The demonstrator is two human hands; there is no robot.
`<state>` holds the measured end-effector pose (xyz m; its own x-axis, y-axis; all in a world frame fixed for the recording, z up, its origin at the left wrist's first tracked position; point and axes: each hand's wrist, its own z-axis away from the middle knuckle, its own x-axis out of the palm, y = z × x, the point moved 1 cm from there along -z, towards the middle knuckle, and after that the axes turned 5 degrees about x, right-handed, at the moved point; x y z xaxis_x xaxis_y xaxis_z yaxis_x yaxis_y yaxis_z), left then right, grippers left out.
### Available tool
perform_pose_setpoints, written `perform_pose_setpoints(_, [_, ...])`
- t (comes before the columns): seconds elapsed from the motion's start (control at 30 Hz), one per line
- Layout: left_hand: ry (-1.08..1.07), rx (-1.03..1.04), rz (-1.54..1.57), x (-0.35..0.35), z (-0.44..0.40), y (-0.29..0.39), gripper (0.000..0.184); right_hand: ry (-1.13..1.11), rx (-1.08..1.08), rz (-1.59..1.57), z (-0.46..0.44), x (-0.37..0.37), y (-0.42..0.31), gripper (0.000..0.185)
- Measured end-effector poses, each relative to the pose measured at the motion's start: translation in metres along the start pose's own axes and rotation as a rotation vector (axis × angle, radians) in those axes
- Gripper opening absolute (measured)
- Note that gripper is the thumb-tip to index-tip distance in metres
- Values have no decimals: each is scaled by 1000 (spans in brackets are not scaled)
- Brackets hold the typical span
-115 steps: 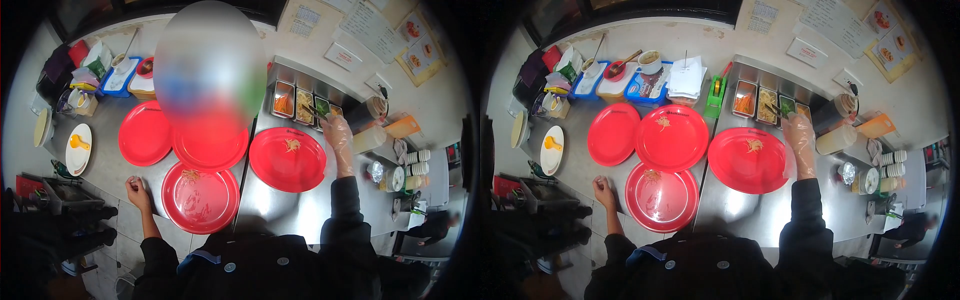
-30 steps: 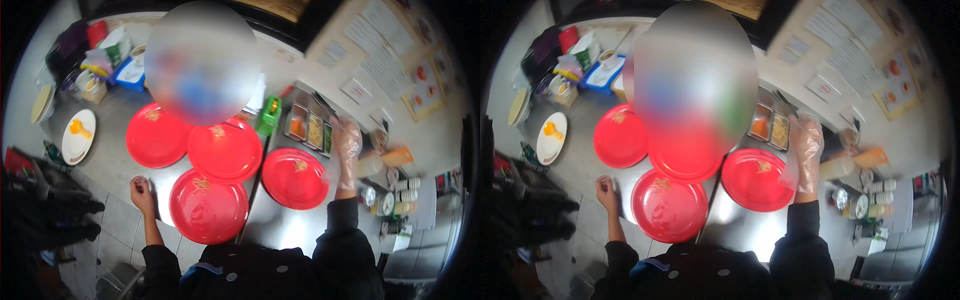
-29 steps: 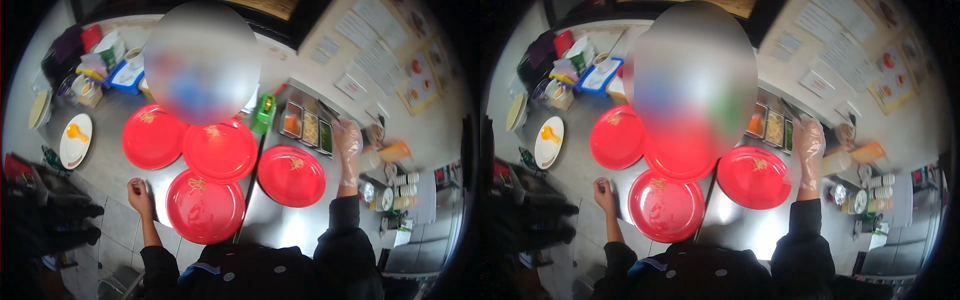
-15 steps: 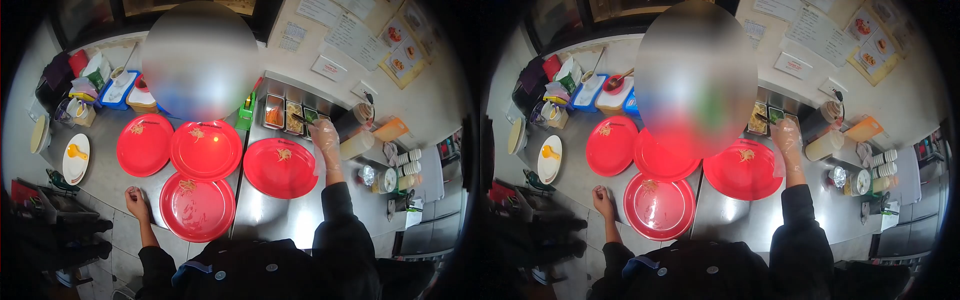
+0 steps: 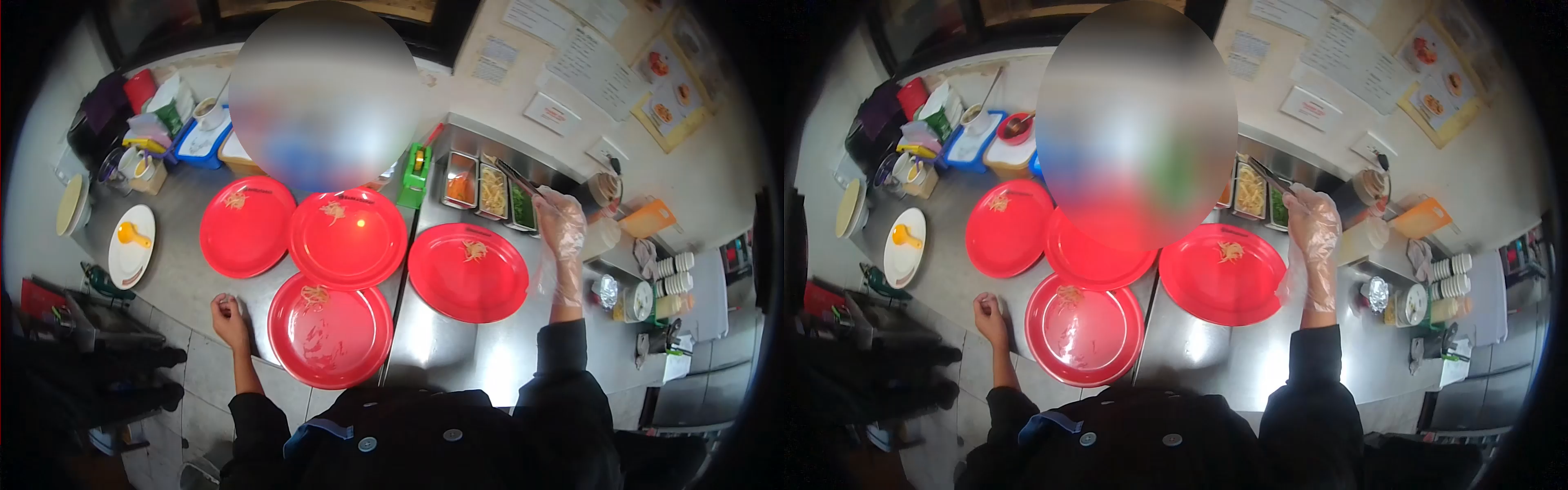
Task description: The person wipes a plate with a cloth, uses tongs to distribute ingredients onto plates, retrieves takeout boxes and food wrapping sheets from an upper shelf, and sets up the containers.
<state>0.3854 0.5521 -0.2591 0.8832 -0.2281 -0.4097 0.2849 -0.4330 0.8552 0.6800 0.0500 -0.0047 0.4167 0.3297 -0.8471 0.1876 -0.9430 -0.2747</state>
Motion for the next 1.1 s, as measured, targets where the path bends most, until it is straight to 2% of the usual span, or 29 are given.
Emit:
perform_pose_setpoints(0.07, [12, 8, -7, 0, 0, 1, 17, -97, 39, -224, 11, -8, -42, 28])
perform_pose_setpoints(0.1, [18, 3, -4, 1, -1, -3, 17, -113, 25, -236, 19, 4, -56, 28])
perform_pose_setpoints(0.17, [11, -20, -16, 0, -1, 5, 18, -293, -84, -413, 35, 28, -87, 27])
perform_pose_setpoints(0.23, [16, -21, -34, -1, 0, 7, 18, -441, -226, -370, 49, 44, -131, 27])
perform_pose_setpoints(0.3, [18, -19, -48, -1, -1, 8, 18, -419, -342, -386, 66, 100, -146, 26])
perform_pose_setpoints(0.47, [17, -45, 8, -3, -1, 12, 19, -485, -468, -220, 73, 149, -188, 30])
perform_pose_setpoints(0.73, [7, -58, 9, -1, -1, 10, 20, -455, -504, -148, 71, 121, -184, 35])
perform_pose_setpoints(0.8, [20, -36, 23, -3, -1, 10, 19, -259, -597, -220, 69, 118, -171, 26])
perform_pose_setpoints(0.83, [7, -32, 38, -2, -2, 5, 19, -250, -587, -205, 63, 107, -163, 26])
perform_pose_setpoints(0.9, [-8, -53, 49, -3, -1, -4, 19, -57, -462, -422, 47, 71, -138, 21])
perform_pose_setpoints(1.03, [-1, -51, 35, -1, -2, 5, 19, -52, -105, -79, 17, 18, -57, 17])
perform_pose_setpoints(1.07, [-1, -30, 32, 0, -1, 5, 19, -48, -99, -75, 12, 13, -43, 17])
perform_pose_setpoints(1.1, [-7, -26, 37, 0, -1, 4, 19, -96, -37, 62, 9, 11, -30, 19])
